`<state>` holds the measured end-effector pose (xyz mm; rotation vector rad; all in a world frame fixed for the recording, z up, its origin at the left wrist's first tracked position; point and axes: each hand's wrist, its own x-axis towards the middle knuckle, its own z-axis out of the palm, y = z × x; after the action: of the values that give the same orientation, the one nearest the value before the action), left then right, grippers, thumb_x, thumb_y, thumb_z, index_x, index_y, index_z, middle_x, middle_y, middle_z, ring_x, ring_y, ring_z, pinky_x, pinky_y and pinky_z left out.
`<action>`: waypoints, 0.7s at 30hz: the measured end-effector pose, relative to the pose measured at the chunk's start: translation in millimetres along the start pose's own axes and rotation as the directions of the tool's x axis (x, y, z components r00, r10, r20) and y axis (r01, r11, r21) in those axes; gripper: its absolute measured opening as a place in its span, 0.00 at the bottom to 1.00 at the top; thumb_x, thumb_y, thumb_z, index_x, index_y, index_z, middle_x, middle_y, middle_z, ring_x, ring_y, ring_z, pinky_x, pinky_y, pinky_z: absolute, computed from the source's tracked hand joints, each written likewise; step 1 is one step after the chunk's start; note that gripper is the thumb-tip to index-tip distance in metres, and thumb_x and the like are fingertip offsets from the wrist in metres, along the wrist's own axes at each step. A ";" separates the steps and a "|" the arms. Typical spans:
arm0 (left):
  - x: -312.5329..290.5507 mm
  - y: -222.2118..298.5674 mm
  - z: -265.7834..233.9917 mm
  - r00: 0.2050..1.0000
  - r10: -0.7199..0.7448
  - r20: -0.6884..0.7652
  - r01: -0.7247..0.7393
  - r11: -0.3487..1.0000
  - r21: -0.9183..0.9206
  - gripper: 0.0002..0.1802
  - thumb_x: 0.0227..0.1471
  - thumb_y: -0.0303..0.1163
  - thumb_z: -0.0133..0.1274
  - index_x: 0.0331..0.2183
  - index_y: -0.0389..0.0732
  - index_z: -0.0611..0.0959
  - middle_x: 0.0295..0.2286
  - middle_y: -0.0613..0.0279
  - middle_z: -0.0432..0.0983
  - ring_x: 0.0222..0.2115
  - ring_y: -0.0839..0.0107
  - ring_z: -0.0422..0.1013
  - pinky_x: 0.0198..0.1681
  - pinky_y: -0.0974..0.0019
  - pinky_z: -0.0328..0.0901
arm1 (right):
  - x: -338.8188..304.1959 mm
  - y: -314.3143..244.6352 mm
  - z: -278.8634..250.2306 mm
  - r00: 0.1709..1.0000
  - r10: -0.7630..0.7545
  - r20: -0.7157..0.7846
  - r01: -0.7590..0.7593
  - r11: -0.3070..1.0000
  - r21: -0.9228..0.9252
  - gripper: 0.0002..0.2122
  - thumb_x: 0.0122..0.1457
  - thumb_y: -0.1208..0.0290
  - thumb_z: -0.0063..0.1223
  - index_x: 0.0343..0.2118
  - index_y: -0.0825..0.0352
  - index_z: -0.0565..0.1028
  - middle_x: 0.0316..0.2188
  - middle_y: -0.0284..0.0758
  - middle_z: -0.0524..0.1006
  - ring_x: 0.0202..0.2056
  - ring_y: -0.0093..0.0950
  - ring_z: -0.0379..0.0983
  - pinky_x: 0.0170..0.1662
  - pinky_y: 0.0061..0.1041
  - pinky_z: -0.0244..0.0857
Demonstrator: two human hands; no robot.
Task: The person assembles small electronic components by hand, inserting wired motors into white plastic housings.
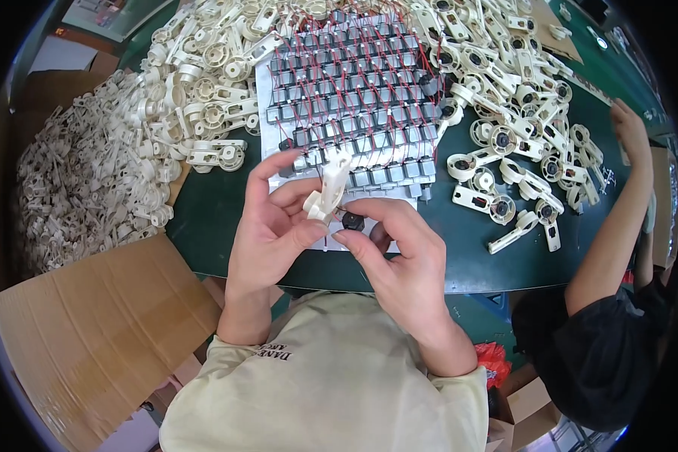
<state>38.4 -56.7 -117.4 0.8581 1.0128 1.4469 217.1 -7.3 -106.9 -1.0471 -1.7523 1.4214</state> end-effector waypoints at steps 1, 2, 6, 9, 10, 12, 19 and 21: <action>0.1 0.4 3.2 0.999 0.048 0.011 -0.048 0.999 -0.003 0.41 0.49 0.17 0.56 0.60 0.42 0.54 0.47 0.48 0.72 0.46 0.66 0.71 0.51 0.62 0.66 | -1.0 0.2 -0.9 1.000 0.004 0.010 -0.004 1.000 0.006 0.13 0.55 0.83 0.58 0.43 0.75 0.71 0.34 0.34 0.77 0.34 0.20 0.76 0.38 0.19 0.70; -0.3 -0.1 4.0 0.999 0.044 0.018 -0.044 0.999 -0.004 0.41 0.49 0.17 0.56 0.60 0.42 0.54 0.47 0.48 0.72 0.46 0.66 0.71 0.51 0.62 0.66 | -1.9 -0.6 0.2 1.000 0.007 0.003 -0.007 1.000 0.005 0.13 0.55 0.83 0.58 0.43 0.75 0.71 0.34 0.34 0.77 0.34 0.20 0.76 0.38 0.19 0.70; -2.1 -0.8 1.4 0.995 -0.023 0.096 0.014 0.996 0.089 0.41 0.51 0.18 0.56 0.61 0.42 0.53 0.47 0.48 0.72 0.45 0.66 0.72 0.49 0.64 0.67 | -2.7 -7.7 9.3 0.998 0.050 -0.039 -0.025 0.879 0.476 0.12 0.56 0.85 0.55 0.43 0.73 0.69 0.36 0.34 0.76 0.37 0.20 0.76 0.41 0.20 0.70; -5.7 1.0 3.7 0.990 -0.108 0.093 0.097 0.988 0.117 0.44 0.52 0.21 0.56 0.63 0.42 0.49 0.47 0.45 0.72 0.47 0.63 0.71 0.50 0.62 0.67 | -2.2 -9.2 16.6 0.997 0.040 -0.071 0.005 0.839 0.544 0.12 0.55 0.85 0.55 0.42 0.73 0.69 0.37 0.34 0.75 0.37 0.20 0.75 0.41 0.19 0.69; -6.2 3.9 9.9 0.998 -0.055 0.042 0.053 0.997 0.047 0.45 0.52 0.22 0.57 0.63 0.42 0.48 0.47 0.44 0.72 0.48 0.61 0.70 0.50 0.61 0.68 | -2.1 -9.9 17.5 0.994 0.040 -0.101 0.023 0.831 0.555 0.11 0.54 0.85 0.56 0.41 0.72 0.70 0.37 0.33 0.75 0.36 0.19 0.74 0.39 0.18 0.69; -6.5 8.5 13.0 1.000 0.013 -0.011 -0.014 0.999 -0.052 0.47 0.51 0.24 0.59 0.63 0.42 0.46 0.48 0.40 0.71 0.51 0.55 0.69 0.50 0.58 0.68 | -1.8 -3.7 11.1 0.991 -0.052 -0.125 0.093 0.931 0.354 0.11 0.53 0.84 0.58 0.40 0.72 0.71 0.35 0.33 0.75 0.33 0.18 0.73 0.36 0.18 0.68; -9.4 3.1 6.6 0.999 0.026 -0.022 -0.028 0.996 -0.088 0.45 0.50 0.27 0.60 0.60 0.40 0.50 0.48 0.38 0.71 0.50 0.55 0.70 0.49 0.58 0.69 | -4.6 -8.6 18.4 0.961 -0.212 -0.176 0.220 0.975 0.026 0.12 0.49 0.82 0.63 0.37 0.70 0.74 0.27 0.32 0.75 0.24 0.18 0.69 0.27 0.17 0.65; -9.5 3.6 6.3 1.000 0.022 0.000 -0.022 0.999 -0.050 0.38 0.52 0.27 0.58 0.58 0.35 0.55 0.49 0.39 0.70 0.49 0.56 0.71 0.49 0.59 0.70 | -5.4 -10.1 20.7 0.959 -0.213 -0.185 0.218 0.976 0.003 0.12 0.49 0.82 0.63 0.37 0.70 0.75 0.27 0.33 0.75 0.24 0.18 0.70 0.27 0.18 0.66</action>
<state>44.0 -65.5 -111.5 0.8357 0.9657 1.4840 200.0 -22.7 -101.4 -0.9131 -1.6563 1.1694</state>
